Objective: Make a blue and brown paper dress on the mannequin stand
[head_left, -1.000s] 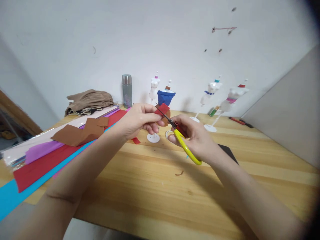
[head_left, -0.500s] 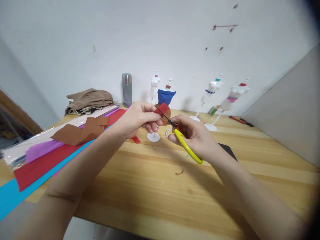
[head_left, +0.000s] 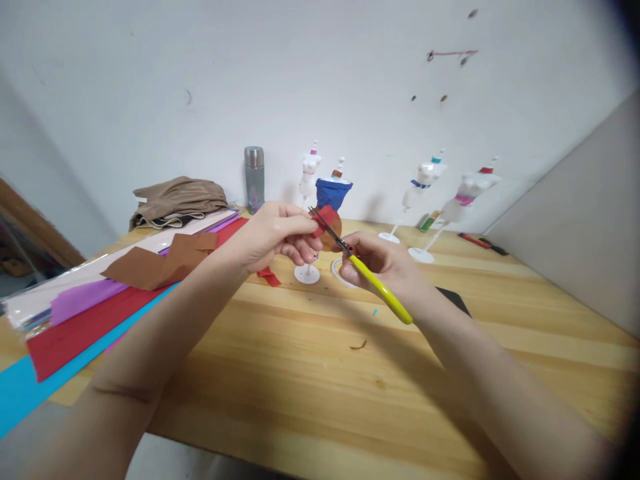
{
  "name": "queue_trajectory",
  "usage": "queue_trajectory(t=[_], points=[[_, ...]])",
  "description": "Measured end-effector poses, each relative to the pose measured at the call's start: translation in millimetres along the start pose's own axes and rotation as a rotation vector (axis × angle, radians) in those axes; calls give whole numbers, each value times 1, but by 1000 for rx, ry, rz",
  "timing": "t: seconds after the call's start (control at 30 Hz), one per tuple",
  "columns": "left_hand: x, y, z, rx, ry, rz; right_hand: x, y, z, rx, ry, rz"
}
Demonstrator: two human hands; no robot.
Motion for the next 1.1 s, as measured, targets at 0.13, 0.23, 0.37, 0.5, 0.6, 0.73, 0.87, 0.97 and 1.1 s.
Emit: queue_trajectory(t=[0.13, 0.23, 0.37, 0.5, 0.6, 0.73, 0.87, 0.97, 1.1], points=[[-5, -6, 1, -49, 28, 87, -1, 0, 0, 10, 30, -36], [-7, -9, 3, -80, 18, 110, -1, 1, 0, -5, 39, -47], [-8, -9, 6, -48, 30, 1, -1, 3, -1, 13, 4, -55], [-4, -7, 5, 18, -2, -164, -4, 5, -1, -34, 4, -56], [-2, -6, 2, 10, 10, -157, -5, 6, 0, -82, -14, 10], [0, -5, 0, 35, 16, -121, -1, 6, 2, -134, -54, 164], [1, -5, 1, 59, 29, -114, 4, 5, 5, -155, -96, 315], [1, -4, 1, 57, 37, -113, 6, 5, 7, -153, -102, 371], [1, -3, 1, 42, 36, -111, 8, 5, 7, -148, -102, 393]])
Point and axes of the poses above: each hand's wrist, its own z-axis away from the middle knuckle, its own y-axis out of the palm, x = y × z, the point moved 1 cm from there along -z, towards the middle knuckle, and after that the axes turned 2 degrees about x, right-handed, at the moved point
